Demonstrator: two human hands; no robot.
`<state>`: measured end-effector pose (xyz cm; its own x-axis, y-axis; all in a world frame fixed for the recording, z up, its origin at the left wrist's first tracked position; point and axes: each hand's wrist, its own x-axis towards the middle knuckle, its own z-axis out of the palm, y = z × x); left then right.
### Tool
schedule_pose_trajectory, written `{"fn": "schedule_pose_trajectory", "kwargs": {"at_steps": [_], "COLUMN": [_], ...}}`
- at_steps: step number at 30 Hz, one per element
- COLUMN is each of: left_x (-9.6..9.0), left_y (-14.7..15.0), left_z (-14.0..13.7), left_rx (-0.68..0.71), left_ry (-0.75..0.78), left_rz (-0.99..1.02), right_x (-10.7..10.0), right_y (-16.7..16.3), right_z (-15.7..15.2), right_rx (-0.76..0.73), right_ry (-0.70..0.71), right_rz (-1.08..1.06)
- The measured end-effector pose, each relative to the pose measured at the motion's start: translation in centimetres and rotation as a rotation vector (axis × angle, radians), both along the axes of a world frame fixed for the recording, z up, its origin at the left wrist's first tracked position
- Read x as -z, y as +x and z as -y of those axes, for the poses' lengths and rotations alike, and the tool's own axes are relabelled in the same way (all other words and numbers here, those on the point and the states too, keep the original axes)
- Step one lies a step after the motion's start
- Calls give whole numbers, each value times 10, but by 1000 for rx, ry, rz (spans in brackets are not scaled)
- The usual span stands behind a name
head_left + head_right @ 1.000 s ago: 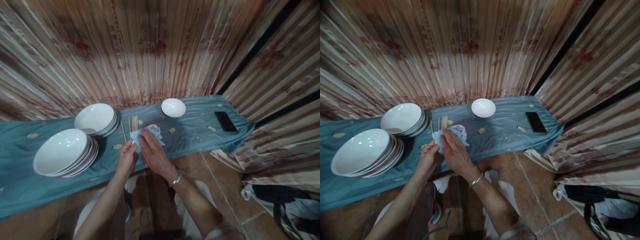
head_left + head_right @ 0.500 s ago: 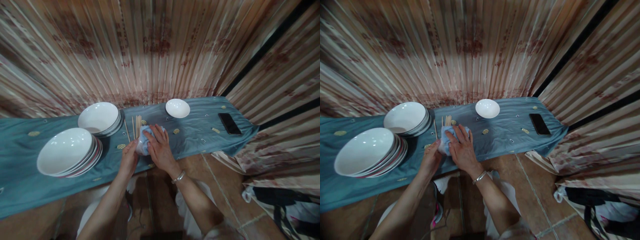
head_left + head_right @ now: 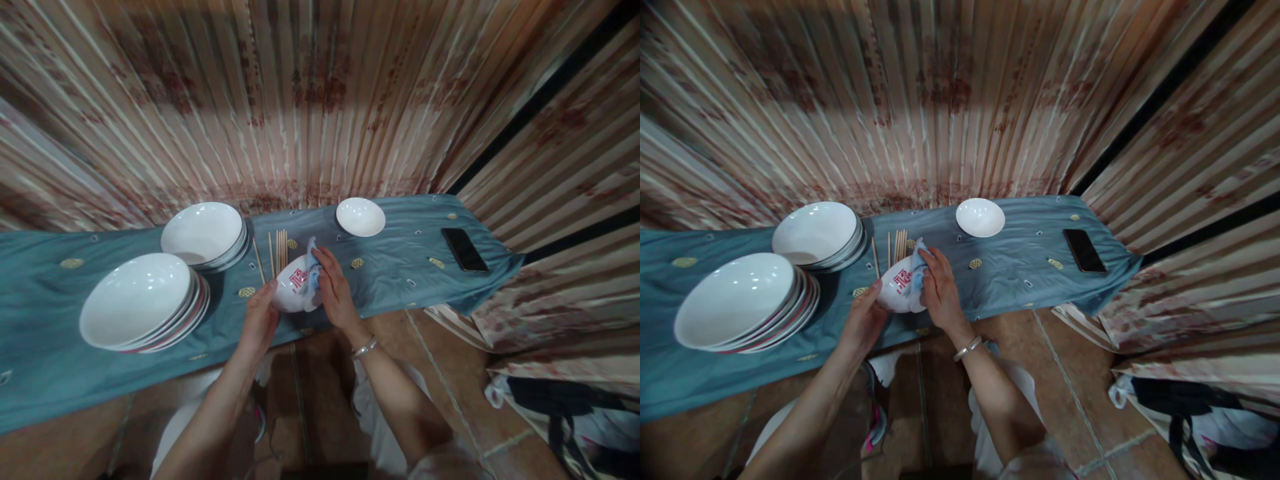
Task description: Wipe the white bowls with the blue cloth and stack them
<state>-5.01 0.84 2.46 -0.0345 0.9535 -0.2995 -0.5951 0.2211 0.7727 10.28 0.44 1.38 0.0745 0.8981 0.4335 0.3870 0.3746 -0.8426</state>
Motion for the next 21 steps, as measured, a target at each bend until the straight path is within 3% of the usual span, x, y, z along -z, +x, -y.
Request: {"fn": "schedule_pose_trajectory", "kwargs": {"at_steps": [21], "left_x": [12], "left_y": [-8], "left_z": [-2], "left_rx": [-3], "left_ry": [-3], "left_rz": [33], "right_x": [44], "right_y": [-6], "right_z": [-23], "right_rx": [119], "right_ry": [-261], "right_rz": [-618]}}
